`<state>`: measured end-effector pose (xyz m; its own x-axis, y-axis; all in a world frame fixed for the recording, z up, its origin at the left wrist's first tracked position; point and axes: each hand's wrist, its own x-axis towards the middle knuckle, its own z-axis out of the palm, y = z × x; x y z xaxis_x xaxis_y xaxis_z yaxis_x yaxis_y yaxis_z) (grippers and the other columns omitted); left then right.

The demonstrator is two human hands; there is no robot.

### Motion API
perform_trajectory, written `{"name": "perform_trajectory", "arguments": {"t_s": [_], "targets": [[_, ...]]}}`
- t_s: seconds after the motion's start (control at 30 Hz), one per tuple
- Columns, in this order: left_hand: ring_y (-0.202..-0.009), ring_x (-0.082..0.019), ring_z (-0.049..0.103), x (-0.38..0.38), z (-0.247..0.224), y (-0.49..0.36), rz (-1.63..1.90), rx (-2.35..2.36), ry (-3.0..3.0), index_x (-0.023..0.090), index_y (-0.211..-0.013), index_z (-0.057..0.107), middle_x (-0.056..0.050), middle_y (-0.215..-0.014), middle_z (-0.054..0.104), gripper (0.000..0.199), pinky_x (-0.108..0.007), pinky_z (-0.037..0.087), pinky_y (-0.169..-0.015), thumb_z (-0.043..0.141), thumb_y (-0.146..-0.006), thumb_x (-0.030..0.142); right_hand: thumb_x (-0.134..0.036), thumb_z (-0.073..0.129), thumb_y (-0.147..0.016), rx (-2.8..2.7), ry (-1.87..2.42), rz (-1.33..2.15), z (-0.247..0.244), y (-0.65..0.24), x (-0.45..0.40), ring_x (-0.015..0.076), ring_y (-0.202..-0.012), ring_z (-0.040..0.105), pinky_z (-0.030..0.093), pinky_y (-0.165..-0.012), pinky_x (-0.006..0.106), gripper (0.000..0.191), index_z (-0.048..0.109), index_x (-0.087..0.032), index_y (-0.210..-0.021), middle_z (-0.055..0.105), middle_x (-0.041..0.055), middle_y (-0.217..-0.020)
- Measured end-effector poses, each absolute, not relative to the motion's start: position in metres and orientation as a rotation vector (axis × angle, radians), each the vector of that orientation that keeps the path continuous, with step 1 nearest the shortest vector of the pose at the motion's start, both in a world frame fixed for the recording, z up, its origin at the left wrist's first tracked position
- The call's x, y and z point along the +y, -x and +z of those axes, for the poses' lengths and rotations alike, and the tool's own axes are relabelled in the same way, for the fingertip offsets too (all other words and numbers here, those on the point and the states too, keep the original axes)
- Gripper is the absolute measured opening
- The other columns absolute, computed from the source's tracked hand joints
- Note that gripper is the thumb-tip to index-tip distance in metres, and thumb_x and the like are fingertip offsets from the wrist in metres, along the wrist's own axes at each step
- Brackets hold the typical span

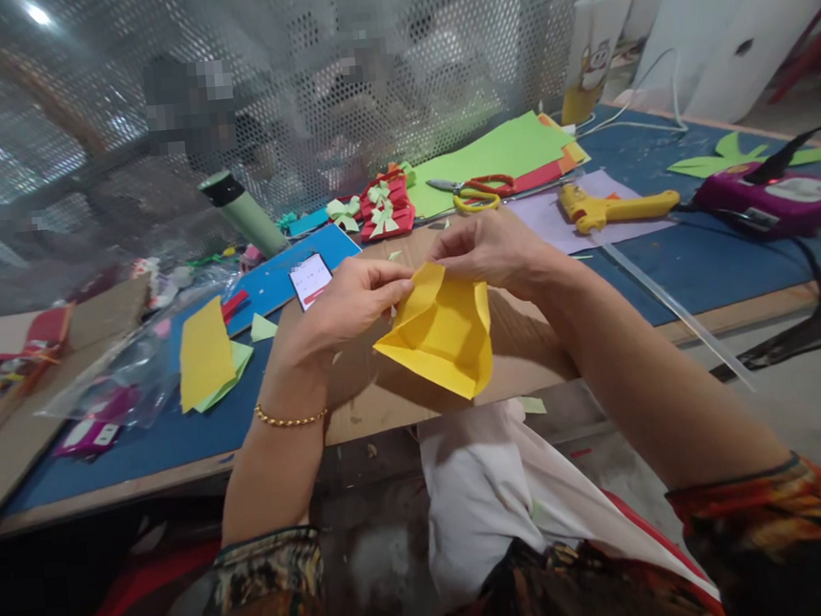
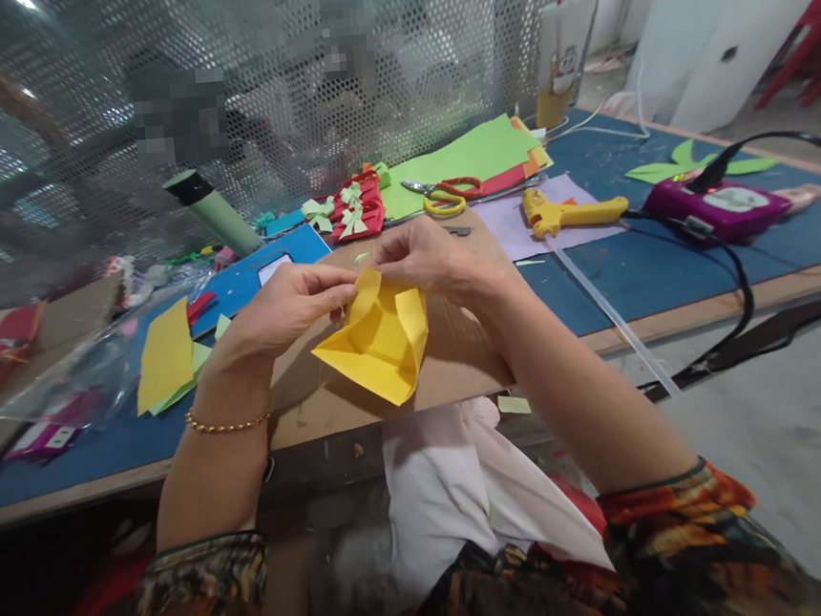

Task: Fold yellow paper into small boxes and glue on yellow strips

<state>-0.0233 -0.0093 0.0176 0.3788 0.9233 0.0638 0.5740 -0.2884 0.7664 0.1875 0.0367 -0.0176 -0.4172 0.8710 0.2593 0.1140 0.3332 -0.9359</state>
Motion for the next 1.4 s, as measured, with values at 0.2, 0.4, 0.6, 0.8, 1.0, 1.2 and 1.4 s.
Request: {"name": "perform_trajectory", "arguments": {"t_s": [0.2,0.4,0.6,0.8,1.0,1.2,1.4], "targets": [[-0.061,-0.011,0.054,-0.010,0.016,0.023,0.745,1.284,-1.833,0.017,-0.079,0.077,-0.001,-0.072,0.067,0.015,-0.026,0.046,-0.060,0.075,-0.082,0.032,-0.025,0.083,-0.068,-1.725,0.845,1.261,-0.016,-0.187,0.035,0.0130,-0.060,0.057,0.042,-0.052,0.023,0.009,0.075,-0.020,-0.068,0.073,0.0039,-0.067],[-0.061,-0.011,0.055,-0.009,0.015,0.022,0.749,1.285,-1.809,0.017,-0.079,0.076,-0.001,-0.072,0.067,0.017,-0.027,0.046,-0.059,0.079,-0.079,0.033,-0.031,0.087,-0.074,-1.729,0.827,1.321,-0.014,-0.188,0.033,0.0120,-0.060,0.057,0.043,-0.055,0.025,0.020,0.072,-0.019,-0.069,0.070,0.0018,-0.067],[-0.063,-0.011,0.057,-0.010,0.013,0.020,0.825,1.332,-1.808,0.017,-0.080,0.076,-0.001,-0.073,0.070,0.015,-0.026,0.048,-0.060,0.076,-0.079,0.032,-0.045,0.085,-0.087,-1.699,0.806,1.277,-0.015,-0.193,0.033,0.0124,-0.063,0.059,0.043,-0.056,0.025,0.035,0.071,-0.019,-0.068,0.070,0.0022,-0.069],[-0.071,-0.014,0.061,-0.011,0.010,0.019,0.895,1.380,-1.924,0.015,-0.078,0.075,-0.004,-0.080,0.074,0.015,-0.025,0.046,-0.061,0.072,-0.080,0.030,-0.047,0.082,-0.091,-1.656,0.806,1.136,-0.018,-0.194,0.036,0.0139,-0.073,0.065,0.052,-0.069,0.027,0.033,0.078,-0.018,-0.078,0.077,0.0051,-0.080],[-0.070,-0.013,0.061,-0.012,0.009,0.017,0.889,1.430,-1.923,0.015,-0.075,0.075,-0.004,-0.079,0.074,0.015,-0.025,0.044,-0.061,0.070,-0.082,0.028,-0.047,0.092,-0.077,-1.624,0.752,1.149,-0.020,-0.193,0.035,0.0139,-0.072,0.065,0.052,-0.066,0.028,0.032,0.079,-0.018,-0.082,0.077,0.0036,-0.080],[-0.073,-0.014,0.063,-0.014,0.010,0.017,0.868,1.428,-1.827,0.015,-0.080,0.080,-0.005,-0.082,0.076,0.016,-0.024,0.045,-0.062,0.076,-0.080,0.030,-0.050,0.096,-0.070,-1.744,0.645,1.143,-0.024,-0.192,0.039,0.0162,-0.072,0.065,0.051,-0.062,0.030,0.037,0.080,-0.018,-0.082,0.077,0.0056,-0.081],[-0.076,-0.016,0.067,-0.013,0.007,0.019,0.872,1.375,-1.806,0.015,-0.083,0.083,-0.006,-0.088,0.079,0.024,-0.025,0.050,-0.065,0.082,-0.081,0.039,-0.035,0.091,-0.075,-1.807,0.745,1.085,-0.023,-0.194,0.043,0.0156,-0.072,0.063,0.048,-0.063,0.030,0.022,0.079,-0.018,-0.079,0.074,0.0041,-0.077]]}}
